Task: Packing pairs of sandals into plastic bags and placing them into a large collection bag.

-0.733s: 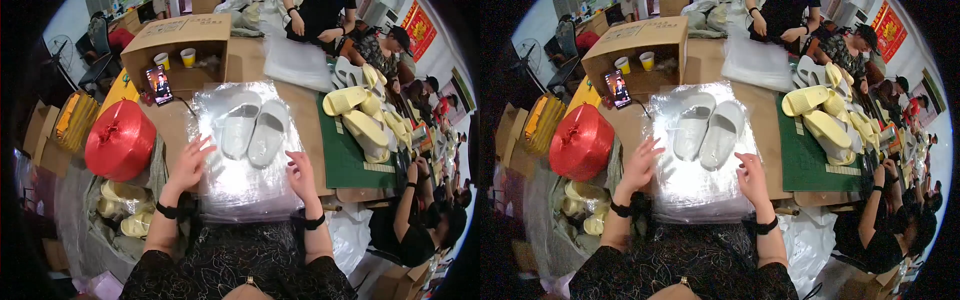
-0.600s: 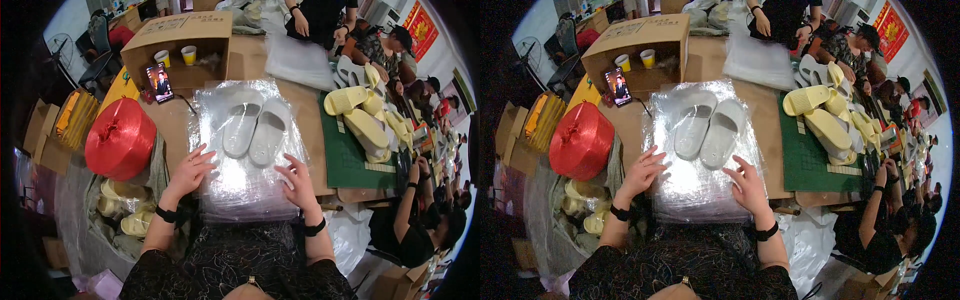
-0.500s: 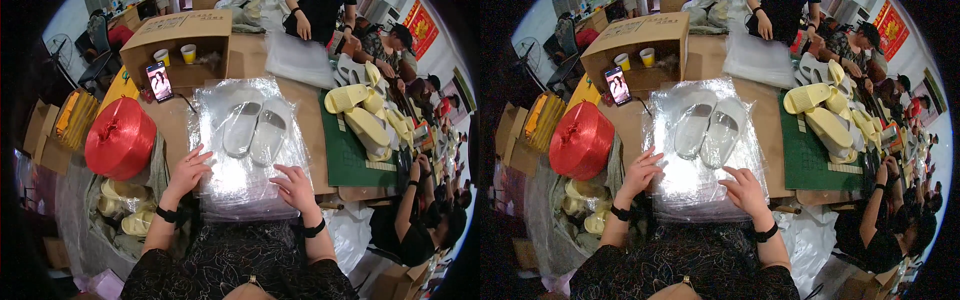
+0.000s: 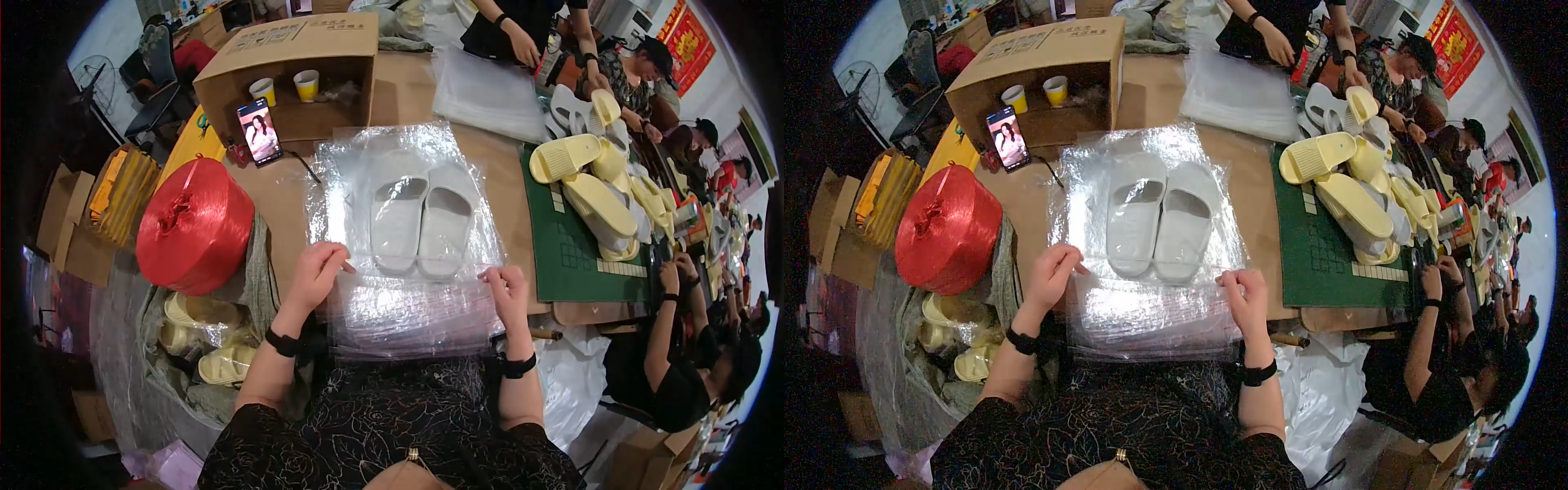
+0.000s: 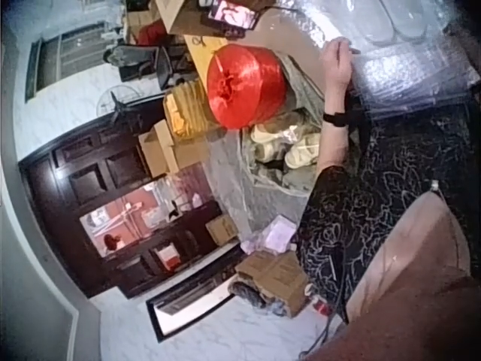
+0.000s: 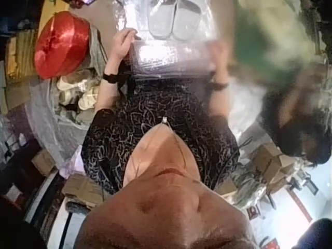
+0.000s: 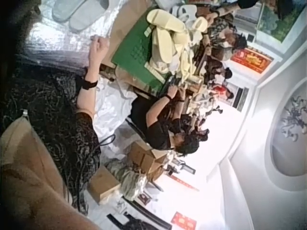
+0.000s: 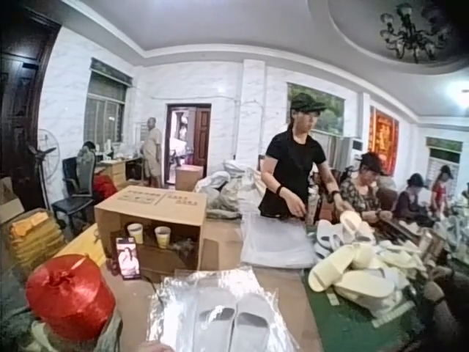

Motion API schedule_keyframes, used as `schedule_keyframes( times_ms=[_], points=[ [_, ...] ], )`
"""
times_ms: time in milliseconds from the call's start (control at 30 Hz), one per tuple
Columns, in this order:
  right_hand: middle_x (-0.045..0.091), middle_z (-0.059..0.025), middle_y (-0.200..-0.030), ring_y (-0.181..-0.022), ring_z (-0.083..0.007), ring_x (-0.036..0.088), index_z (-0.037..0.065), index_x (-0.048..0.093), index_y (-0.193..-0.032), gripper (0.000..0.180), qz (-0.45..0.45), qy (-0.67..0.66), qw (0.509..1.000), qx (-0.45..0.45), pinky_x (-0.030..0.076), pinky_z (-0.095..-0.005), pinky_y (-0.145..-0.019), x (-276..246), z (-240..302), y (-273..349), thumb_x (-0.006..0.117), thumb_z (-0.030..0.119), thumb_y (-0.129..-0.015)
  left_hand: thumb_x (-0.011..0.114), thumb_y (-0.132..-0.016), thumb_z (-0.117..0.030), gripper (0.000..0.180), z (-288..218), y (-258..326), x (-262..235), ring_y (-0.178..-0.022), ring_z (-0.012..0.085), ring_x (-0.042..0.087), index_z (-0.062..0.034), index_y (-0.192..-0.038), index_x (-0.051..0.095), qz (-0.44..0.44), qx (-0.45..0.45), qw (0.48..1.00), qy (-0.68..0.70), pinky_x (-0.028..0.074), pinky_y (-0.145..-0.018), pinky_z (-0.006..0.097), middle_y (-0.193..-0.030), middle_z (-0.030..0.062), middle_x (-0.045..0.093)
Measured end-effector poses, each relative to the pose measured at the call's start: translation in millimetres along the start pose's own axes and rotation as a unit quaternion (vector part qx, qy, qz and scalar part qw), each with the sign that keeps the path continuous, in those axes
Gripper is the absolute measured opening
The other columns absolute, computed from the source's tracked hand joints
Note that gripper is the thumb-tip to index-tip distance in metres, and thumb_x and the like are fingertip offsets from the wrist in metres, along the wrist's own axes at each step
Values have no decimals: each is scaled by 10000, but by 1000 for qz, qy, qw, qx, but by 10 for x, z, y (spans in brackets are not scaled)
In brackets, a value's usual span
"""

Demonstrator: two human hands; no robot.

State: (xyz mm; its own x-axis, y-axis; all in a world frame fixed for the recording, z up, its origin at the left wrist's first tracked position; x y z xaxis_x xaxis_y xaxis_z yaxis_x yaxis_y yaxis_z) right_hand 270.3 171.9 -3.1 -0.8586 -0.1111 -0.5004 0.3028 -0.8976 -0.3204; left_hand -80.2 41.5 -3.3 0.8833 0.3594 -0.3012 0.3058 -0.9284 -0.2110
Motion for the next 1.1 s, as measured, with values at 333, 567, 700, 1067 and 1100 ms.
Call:
schedule_keyframes(
  times_ms=[333,567,700,1067,1100],
  points=[
    [644,-126,-722,-757,-292,624,46,706,-759,233,-67,244,958,133,485,-397,-684,170,-45,-153,711,278,-783,630,-839,-226,289,63,-261,334,-587,284,632,-128,-1104,572,-92,-116,964,-222,483,-594,422,-610,63,630],
    [591,-73,-1145,-1071,-322,514,137,697,-979,232,-217,242,937,-128,430,-451,-903,225,403,-127,664,64,-762,673,-816,-123,177,-121,-292,309,-748,311,618,-91,-990,679,-128,123,933,-313,484,-679,420,-909,121,605],
    [600,-44,-1099,-1056,-299,514,143,704,-964,272,-44,299,932,-200,406,-438,-925,307,364,-115,654,22,-725,694,-819,-189,158,-125,-284,345,-839,321,606,-72,-924,712,-82,83,958,-263,484,-743,406,-997,136,575],
    [624,-64,-1013,-1032,-317,513,113,635,-910,252,-52,260,961,-80,384,-457,-930,466,268,-145,766,262,-753,789,-742,-454,779,32,-548,563,-868,300,685,38,-1280,512,-31,-137,964,-224,527,-793,385,-957,191,695],
    [624,-64,-1013,-1032,-317,513,113,635,-910,252,-52,259,960,-87,384,-457,-930,471,244,-138,766,262,-753,789,-742,-454,779,45,-579,549,-868,300,685,38,-1280,512,-37,-136,965,-223,527,-793,385,-957,191,695]
  ],
)
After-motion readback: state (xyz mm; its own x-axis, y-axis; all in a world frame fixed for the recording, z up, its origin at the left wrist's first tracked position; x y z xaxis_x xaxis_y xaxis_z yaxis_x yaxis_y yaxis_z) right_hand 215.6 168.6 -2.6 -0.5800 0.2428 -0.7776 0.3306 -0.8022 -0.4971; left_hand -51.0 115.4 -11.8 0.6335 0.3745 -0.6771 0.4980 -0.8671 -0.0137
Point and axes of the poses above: each hand's wrist, its own y-axis away from the middle knuckle, its own x-axis out of the palm, z = x × y, the point moved 4 cm from there along -y, towards the middle knuckle
